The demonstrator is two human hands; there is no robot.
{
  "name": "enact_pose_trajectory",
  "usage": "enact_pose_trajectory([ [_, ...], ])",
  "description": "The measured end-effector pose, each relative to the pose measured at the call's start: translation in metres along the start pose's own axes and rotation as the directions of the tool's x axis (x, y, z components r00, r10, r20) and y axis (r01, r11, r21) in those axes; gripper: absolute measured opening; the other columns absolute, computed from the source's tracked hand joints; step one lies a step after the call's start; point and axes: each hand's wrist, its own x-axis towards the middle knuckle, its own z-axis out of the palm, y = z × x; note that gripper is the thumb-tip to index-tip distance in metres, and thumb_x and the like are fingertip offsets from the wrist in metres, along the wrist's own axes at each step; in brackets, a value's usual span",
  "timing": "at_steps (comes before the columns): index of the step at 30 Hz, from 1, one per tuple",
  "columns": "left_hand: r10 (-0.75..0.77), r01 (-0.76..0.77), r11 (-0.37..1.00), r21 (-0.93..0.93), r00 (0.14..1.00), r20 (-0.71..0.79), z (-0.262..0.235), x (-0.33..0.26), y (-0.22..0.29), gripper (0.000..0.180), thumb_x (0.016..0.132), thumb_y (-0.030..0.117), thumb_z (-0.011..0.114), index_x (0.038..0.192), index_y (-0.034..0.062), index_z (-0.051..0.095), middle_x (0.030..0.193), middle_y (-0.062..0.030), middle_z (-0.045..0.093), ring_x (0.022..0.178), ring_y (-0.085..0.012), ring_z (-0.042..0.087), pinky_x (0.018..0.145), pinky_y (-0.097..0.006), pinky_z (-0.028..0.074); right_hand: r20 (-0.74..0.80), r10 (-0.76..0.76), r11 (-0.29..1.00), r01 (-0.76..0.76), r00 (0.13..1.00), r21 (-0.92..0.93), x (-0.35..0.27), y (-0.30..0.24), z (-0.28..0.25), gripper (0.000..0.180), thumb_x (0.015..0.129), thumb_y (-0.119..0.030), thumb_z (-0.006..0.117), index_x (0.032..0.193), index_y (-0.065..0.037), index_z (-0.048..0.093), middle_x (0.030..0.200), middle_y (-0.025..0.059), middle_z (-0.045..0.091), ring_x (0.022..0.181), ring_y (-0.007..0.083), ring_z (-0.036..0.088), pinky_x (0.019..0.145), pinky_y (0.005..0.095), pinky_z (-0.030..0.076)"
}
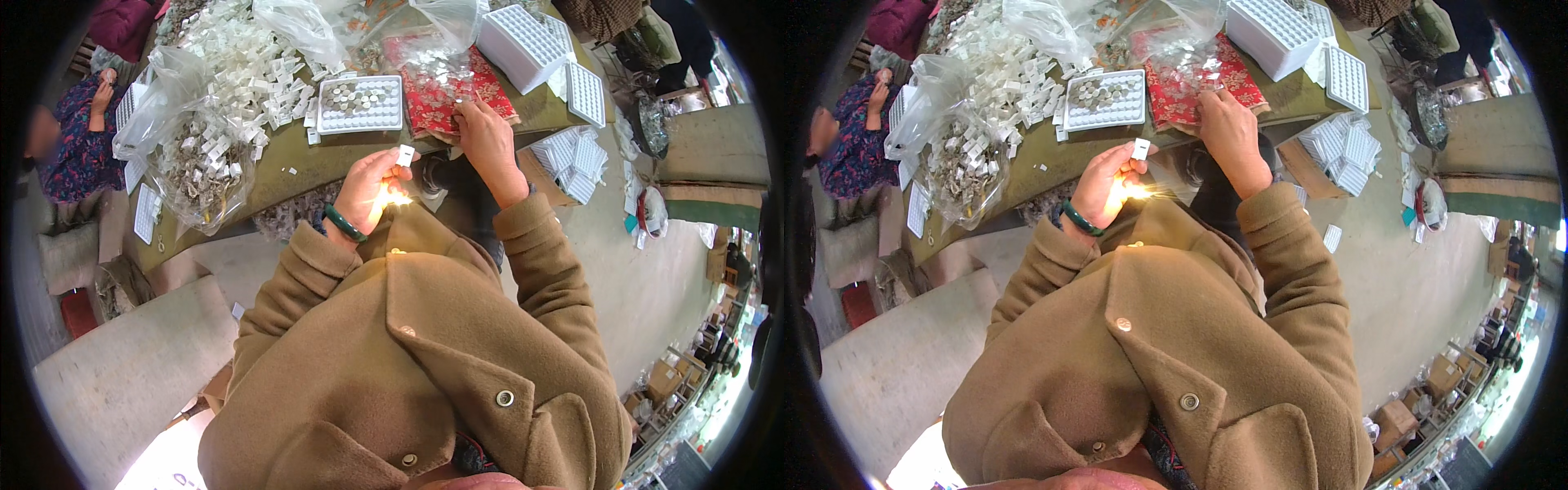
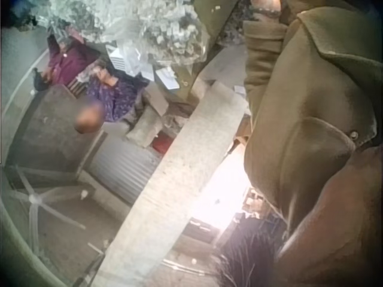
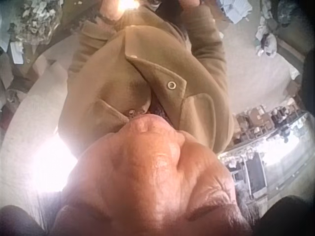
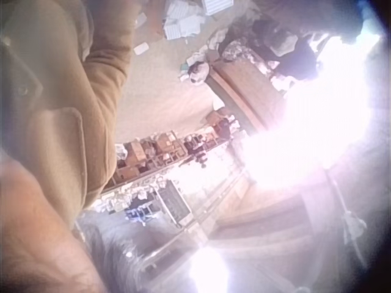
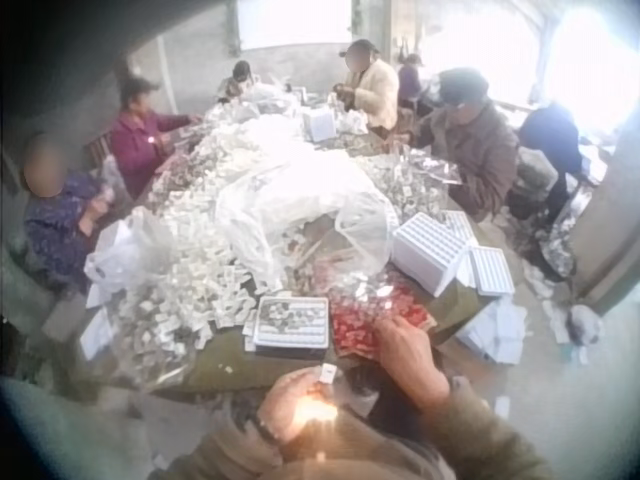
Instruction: The person assembles small jewelry components by hand, attaching white rectangular pieces to metal findings and placing them into a tray. They then gather loose components into a plastic bag and move a cardboard box and a large bag of components to the floor.
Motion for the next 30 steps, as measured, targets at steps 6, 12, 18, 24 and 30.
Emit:
enact_pose_trajectory([
  [6,0.007,-0.009,0.999,-0.035,0.999,-0.045,0.003,-0.012,-0.012,0.030,0.101,0.024,0.048,0.111,0.0011,0.064,0.079,0.0021,0.059,0.062,-0.0044,0.050,0.059,-0.021,0.044,-0.112,-0.043,0.986,0.060,0.993,0.154,-0.021,0.004,-0.002,0.014,0.085,-0.015,0.065,0.093,-0.005,0.072,0.089,0.0124,0.066,0.081,0.0333,0.064,0.072,0.0400,0.051],
  [12,-0.015,0.011,0.999,-0.042,0.995,-0.103,-0.001,-0.015,-0.009,0.028,0.100,0.023,0.050,0.109,0.0013,0.065,0.078,0.0016,0.059,0.061,-0.0050,0.049,0.057,-0.021,0.043,-0.137,0.009,0.971,0.024,0.991,0.238,-0.011,0.010,0.000,0.014,0.083,-0.015,0.069,0.090,-0.003,0.072,0.084,0.0129,0.066,0.078,0.0305,0.065,0.070,0.0374,0.051],
  [18,-0.045,0.041,0.998,-0.051,0.995,-0.089,0.001,-0.007,-0.010,0.028,0.100,0.023,0.049,0.108,0.0020,0.066,0.077,0.0019,0.058,0.058,-0.0048,0.043,0.061,-0.023,0.044,-0.048,0.038,0.910,-0.014,0.998,0.415,-0.002,0.019,-0.008,0.012,0.086,-0.011,0.068,0.092,-0.001,0.071,0.078,0.0097,0.066,0.068,0.0183,0.065,0.063,0.0308,0.051],
  [24,-0.075,0.073,0.993,-0.091,0.997,-0.019,0.011,0.015,0.003,0.027,0.099,0.024,0.051,0.109,0.0024,0.065,0.079,0.0015,0.059,0.062,-0.0055,0.051,0.059,-0.020,0.042,0.194,0.240,0.559,-0.299,0.951,0.773,0.013,0.023,-0.010,0.012,0.092,-0.009,0.062,0.097,0.001,0.067,0.079,0.0016,0.064,0.067,0.0072,0.061,0.060,0.0228,0.050],
  [30,-0.031,0.026,0.985,-0.170,0.999,-0.022,0.042,0.042,0.016,0.025,0.101,0.023,0.051,0.114,0.0053,0.061,0.090,-0.0015,0.062,0.066,-0.0036,0.048,0.066,-0.022,0.047,0.431,0.132,-0.052,-0.428,0.893,0.902,0.012,0.024,-0.018,0.007,0.093,-0.008,0.062,0.097,-0.002,0.064,0.085,0.0009,0.064,0.069,0.0059,0.059,0.061,0.0204,0.048],
])
